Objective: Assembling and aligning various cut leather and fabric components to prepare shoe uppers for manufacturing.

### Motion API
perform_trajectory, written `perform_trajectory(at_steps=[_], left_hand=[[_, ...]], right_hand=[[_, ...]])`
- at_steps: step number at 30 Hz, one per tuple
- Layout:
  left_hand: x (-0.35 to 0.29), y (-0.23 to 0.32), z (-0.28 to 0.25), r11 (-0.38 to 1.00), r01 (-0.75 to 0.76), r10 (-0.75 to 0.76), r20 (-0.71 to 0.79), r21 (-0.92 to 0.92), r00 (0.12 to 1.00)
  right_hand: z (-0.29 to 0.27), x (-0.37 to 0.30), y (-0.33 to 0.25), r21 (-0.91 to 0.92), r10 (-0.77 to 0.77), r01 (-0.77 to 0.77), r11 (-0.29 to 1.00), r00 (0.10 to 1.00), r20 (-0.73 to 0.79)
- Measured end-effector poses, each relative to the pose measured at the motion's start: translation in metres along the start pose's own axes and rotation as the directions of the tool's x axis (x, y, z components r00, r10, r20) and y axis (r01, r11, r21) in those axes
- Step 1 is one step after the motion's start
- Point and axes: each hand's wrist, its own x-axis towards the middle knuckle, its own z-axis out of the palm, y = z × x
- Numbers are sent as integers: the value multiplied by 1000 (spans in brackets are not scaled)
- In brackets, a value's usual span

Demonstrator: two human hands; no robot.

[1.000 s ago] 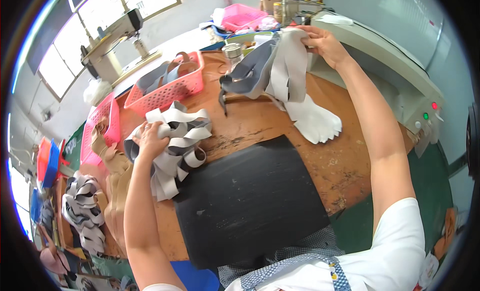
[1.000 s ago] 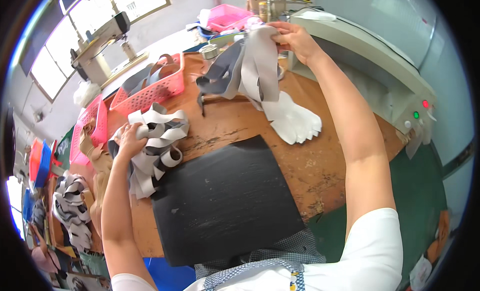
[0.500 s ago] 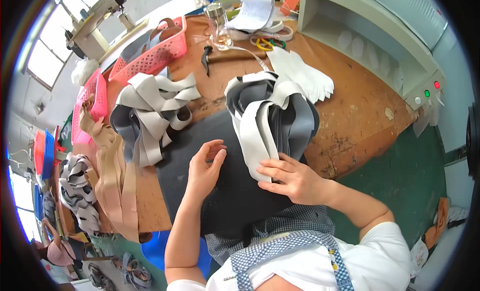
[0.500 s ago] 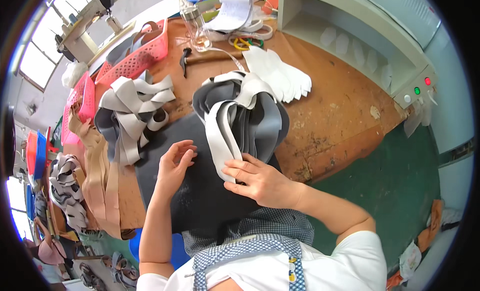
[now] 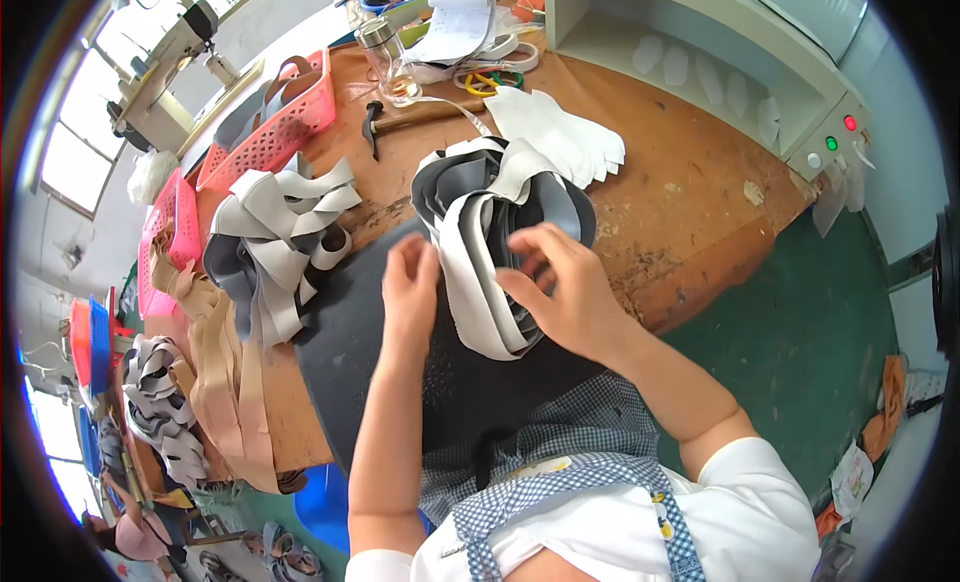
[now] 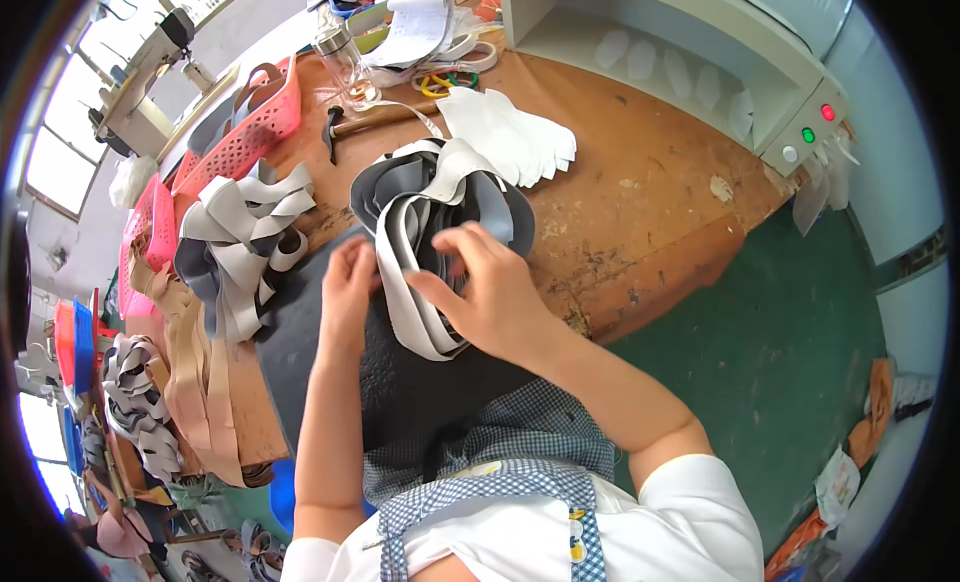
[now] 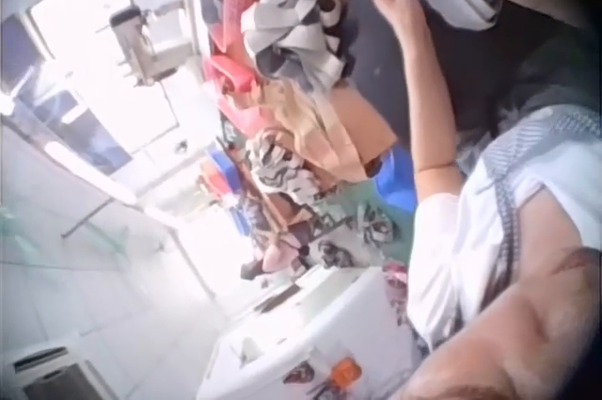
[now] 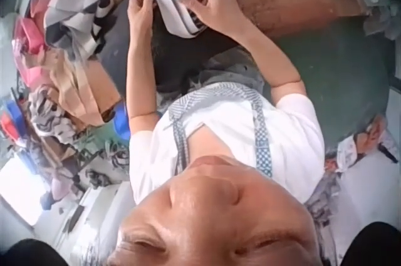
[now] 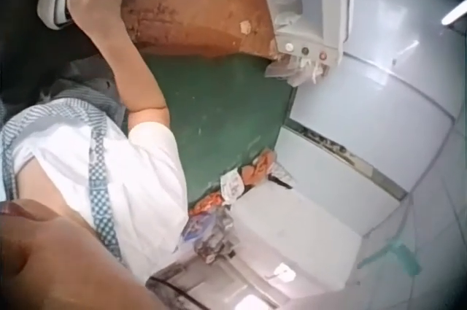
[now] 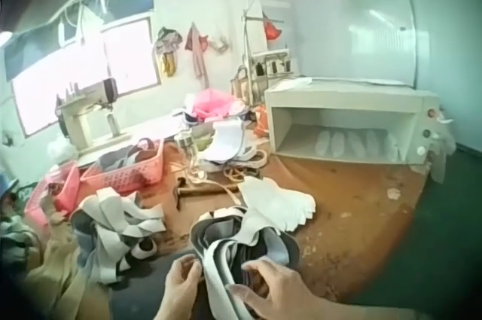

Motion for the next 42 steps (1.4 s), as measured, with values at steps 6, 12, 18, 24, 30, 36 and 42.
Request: perform_trajectory(at_steps=[6, 12, 18, 24, 30, 36, 42], left_hand=[[87, 33, 14, 982, 184, -186, 236, 31, 954], [133, 15, 25, 941, -133, 67, 213, 312, 975], [207, 61, 21, 858, -334, 442, -229, 389, 867], [244, 58, -20, 738, -199, 400, -180, 645, 899], [60, 81, 1, 978, -128, 74, 302, 164, 951], [-38, 53, -19, 977, -179, 156, 187, 114, 970], [-19, 12, -45, 908, 100, -138, -65, -408, 988]], right_hand=[[41, 71, 19, -414, 84, -52, 909, 995, 60], [14, 36, 9, 115, -151, 168, 979, 978, -144], [-86, -52, -38, 565, -153, 257, 784, 962, -226], [-61, -6, -59, 405, 179, -167, 899, 984, 8], [-7, 12, 12, 469, 213, -293, 833, 953, 218], [16, 10, 17, 325, 189, -328, 887, 900, 392], [-22, -9, 9, 719, 223, -129, 683, 974, -38]])
